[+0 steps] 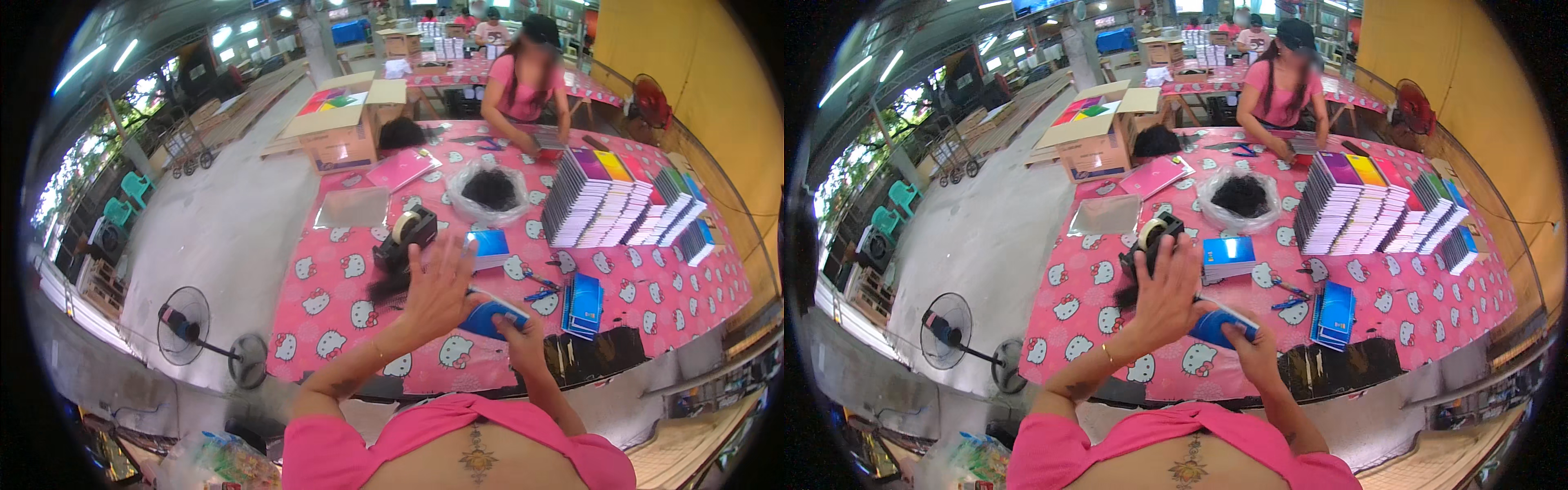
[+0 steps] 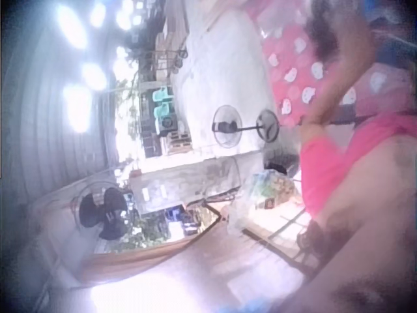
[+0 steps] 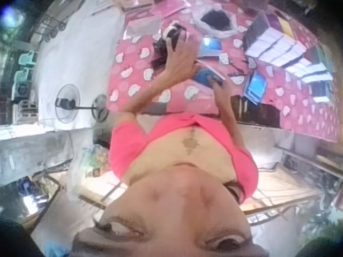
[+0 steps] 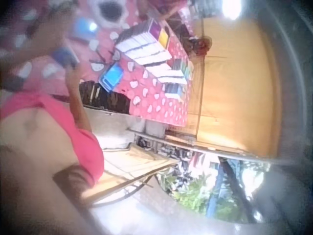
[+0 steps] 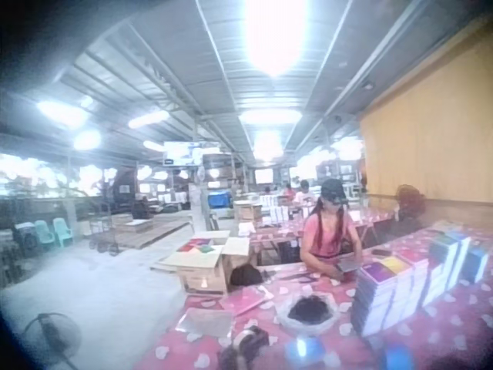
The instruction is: The person applies pieces of adhesive tape to the edges of small blue notebooks and then stacks the finished notebooks.
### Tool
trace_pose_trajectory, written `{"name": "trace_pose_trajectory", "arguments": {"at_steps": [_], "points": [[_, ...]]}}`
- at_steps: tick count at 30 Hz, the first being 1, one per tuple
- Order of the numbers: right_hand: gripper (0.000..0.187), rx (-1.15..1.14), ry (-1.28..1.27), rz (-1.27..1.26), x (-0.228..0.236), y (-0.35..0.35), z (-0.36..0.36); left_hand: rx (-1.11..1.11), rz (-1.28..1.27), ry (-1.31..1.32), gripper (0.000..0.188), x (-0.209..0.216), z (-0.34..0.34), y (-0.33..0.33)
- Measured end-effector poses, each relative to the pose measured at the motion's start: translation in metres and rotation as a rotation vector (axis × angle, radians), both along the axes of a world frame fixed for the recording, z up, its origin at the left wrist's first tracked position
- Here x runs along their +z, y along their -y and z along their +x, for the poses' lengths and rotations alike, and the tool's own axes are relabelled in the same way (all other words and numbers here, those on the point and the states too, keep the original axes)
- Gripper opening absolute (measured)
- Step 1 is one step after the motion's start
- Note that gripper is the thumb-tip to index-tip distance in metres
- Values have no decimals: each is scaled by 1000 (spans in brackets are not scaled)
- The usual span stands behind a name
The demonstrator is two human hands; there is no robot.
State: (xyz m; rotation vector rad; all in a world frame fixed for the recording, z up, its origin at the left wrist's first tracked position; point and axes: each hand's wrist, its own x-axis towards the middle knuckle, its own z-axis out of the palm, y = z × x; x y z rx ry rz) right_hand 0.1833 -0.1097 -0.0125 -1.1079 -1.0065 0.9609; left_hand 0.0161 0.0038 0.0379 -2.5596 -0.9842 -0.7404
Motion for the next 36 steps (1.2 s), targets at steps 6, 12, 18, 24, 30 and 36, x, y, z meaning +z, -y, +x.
{"name": "trace_pose_trajectory", "arguments": {"at_steps": [6, 12, 18, 24, 30, 36], "points": [[29, -30, 9, 19, -1, -6, 8, -192, -28, 16, 87, -45, -7, 26], [27, -29, -25, -25, 19, -2, 4, -347, -123, -19, 84, -49, -10, 30], [32, 91, 29, -9, -19, 2, -5, -139, -46, -183, 88, 4, 6, 23], [27, 97, 106, -43, -14, -2, 6, -45, 222, -258, 90, -43, 21, 23], [26, 72, -96, 4, -2, -1, 2, -402, -175, -99, 90, -48, 9, 40], [32, 109, 146, -19, -15, -4, 12, -379, -166, -73, 87, -18, 28, 33]]}}
